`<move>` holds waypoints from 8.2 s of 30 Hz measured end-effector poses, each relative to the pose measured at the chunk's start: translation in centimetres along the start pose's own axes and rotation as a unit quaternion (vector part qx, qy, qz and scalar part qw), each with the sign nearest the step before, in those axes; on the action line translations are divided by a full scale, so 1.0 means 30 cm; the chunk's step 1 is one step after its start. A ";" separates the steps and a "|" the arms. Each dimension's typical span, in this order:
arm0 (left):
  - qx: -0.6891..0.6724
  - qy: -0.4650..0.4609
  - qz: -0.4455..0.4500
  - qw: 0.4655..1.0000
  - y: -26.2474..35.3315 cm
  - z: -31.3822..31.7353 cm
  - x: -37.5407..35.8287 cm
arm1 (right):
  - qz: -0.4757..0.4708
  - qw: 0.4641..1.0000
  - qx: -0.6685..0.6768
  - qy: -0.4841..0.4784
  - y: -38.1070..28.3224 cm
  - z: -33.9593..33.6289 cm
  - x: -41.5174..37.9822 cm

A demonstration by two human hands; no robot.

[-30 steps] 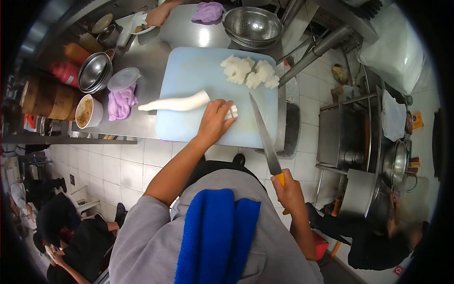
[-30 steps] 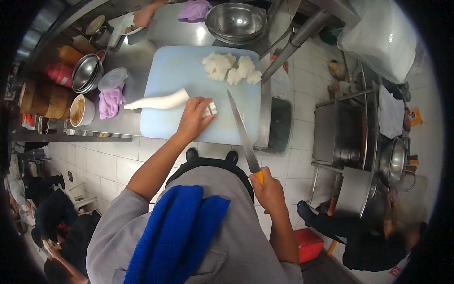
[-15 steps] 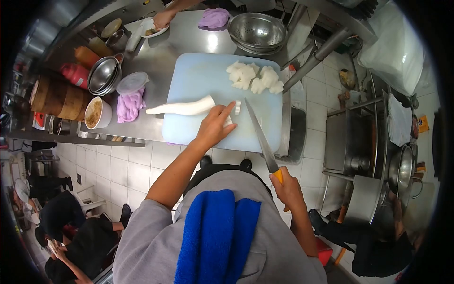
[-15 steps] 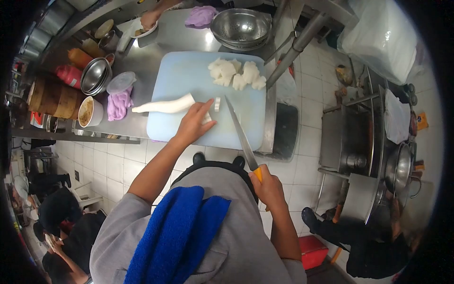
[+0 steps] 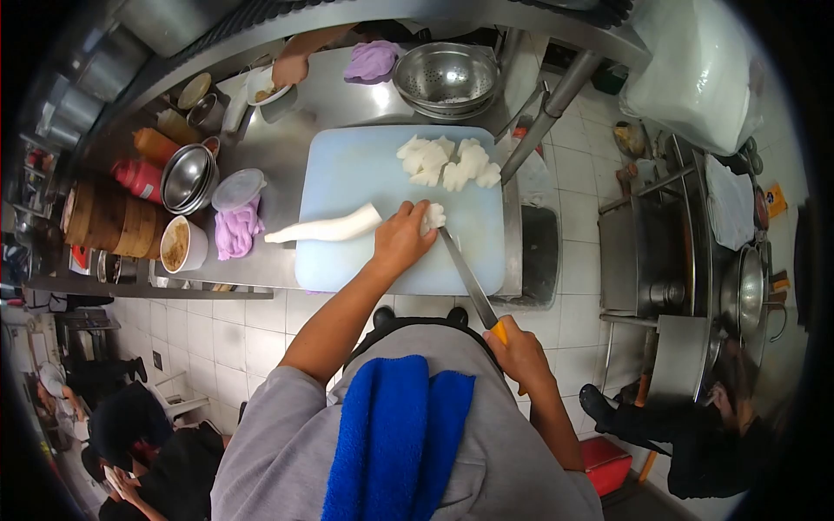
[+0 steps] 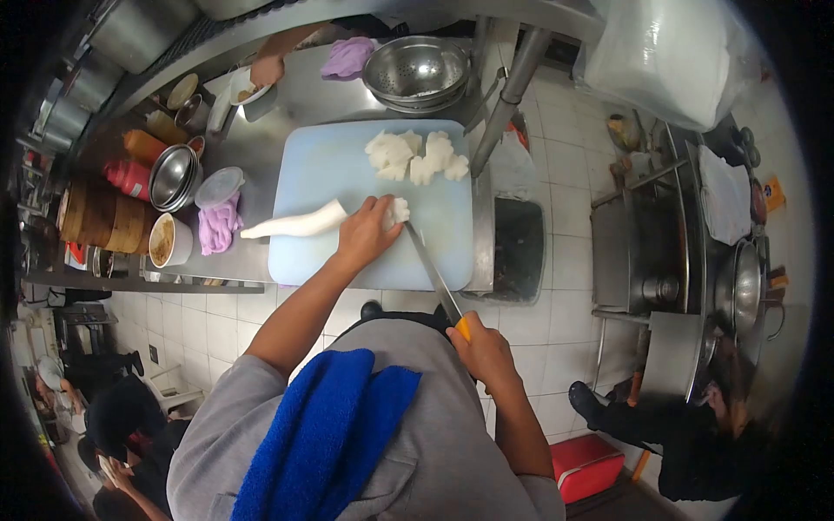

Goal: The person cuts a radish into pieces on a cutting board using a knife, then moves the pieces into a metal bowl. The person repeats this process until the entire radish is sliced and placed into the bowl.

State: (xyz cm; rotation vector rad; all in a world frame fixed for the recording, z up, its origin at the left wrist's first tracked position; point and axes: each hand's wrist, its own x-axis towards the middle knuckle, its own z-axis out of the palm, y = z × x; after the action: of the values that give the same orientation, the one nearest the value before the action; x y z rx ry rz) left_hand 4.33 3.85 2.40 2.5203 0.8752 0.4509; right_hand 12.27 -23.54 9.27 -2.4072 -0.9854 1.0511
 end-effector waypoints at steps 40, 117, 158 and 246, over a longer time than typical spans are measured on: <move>-0.074 0.028 0.066 0.995 0.009 -0.180 0.250 | -0.010 1.000 0.001 0.015 0.065 -0.011 -0.010; -0.235 0.114 0.087 0.961 -0.080 -0.003 -0.140 | -0.169 0.968 -0.180 0.044 -0.051 0.004 0.097; -0.195 0.115 0.039 0.973 -0.071 0.012 -0.170 | -0.100 0.988 -0.105 0.061 -0.065 -0.070 0.036; -0.029 -0.108 0.047 0.993 0.057 -0.015 0.061 | 0.060 0.953 0.279 -0.099 0.086 -0.043 -0.017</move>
State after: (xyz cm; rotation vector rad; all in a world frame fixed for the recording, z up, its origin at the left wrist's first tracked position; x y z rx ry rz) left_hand 6.36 3.94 3.93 2.5055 0.6555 0.2220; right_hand 14.17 -25.76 9.02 -1.9380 -0.5034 1.4122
